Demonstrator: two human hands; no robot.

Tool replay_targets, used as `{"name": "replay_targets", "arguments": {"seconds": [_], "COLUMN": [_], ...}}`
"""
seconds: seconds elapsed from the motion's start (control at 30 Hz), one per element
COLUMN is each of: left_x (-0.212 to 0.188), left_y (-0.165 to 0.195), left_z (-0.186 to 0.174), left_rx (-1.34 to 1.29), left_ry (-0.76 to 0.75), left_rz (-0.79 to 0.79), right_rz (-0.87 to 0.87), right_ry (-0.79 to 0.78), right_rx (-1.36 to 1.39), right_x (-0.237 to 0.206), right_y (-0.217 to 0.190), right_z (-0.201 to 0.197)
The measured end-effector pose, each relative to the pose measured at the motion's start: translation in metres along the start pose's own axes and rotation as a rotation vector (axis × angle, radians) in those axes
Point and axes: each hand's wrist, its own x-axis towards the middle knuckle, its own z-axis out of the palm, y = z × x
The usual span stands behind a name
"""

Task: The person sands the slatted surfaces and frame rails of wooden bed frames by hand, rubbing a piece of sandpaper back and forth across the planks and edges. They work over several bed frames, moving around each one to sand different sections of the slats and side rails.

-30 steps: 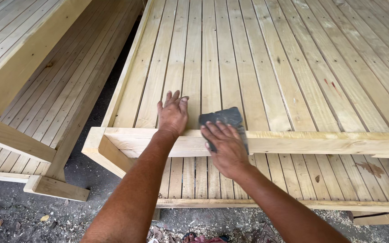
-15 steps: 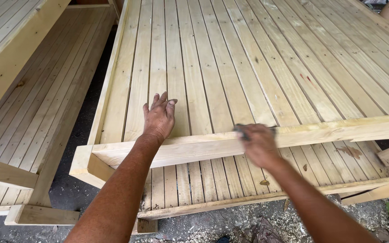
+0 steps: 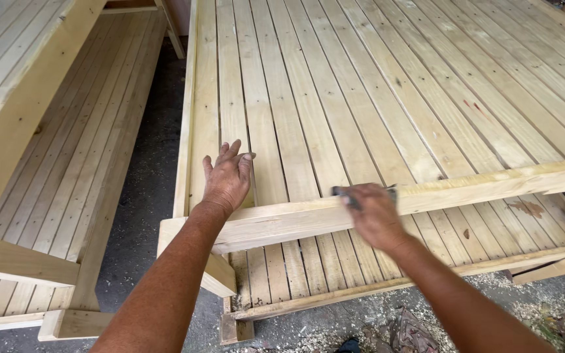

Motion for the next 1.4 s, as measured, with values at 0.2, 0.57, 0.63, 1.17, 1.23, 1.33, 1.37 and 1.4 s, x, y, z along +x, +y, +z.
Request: {"name": "replay_targets", "arguments": {"seconds": [0.2, 0.57, 0.63, 1.17, 1.23, 1.33, 1.37, 1.4], "left_x": [0.001, -0.021, -0.023, -0.022, -0.019, -0.016, -0.016, -0.017], "left_y": [-0.002, -0.02, -0.013, -0.007, -0.002, -0.009, -0.015, -0.021], "left_z": [-0.02, -0.043, -0.04, -0.039, -0.039, -0.041, -0.042, -0.043], "left_rx": [-0.002, 0.0, 0.02, 0.081, 0.11, 0.1, 0.091, 0.086], "left_ry": [-0.02, -0.024, -0.04, -0.084, -0.061, -0.056, -0.053, -0.044], "left_rz": [0.069, 0.093, 0.114, 0.102, 0.147, 0.135, 0.115, 0.102], "right_rz": [-0.329, -0.11, -0.207, -0.142, -0.119, -0.001, 0.043, 0.064], "right_ry": [0.021, 0.105, 0.055, 0.081, 0.048, 0.122, 0.147, 0.161], "right_rx": [0.102, -0.046, -0.011, -0.052, 0.02, -0.093, -0.116, -0.121], "right_x": [0.006, -0.012, -0.009, -0.005, -0.006, -0.014, -0.015, -0.016], "right_y": [-0.112, -0.097, -0.125, -0.123, -0.113, -0.063, -0.051, -0.044], "right_z": [0.066, 0.036, 0.049, 0.039, 0.031, 0.0, -0.006, -0.009]}}
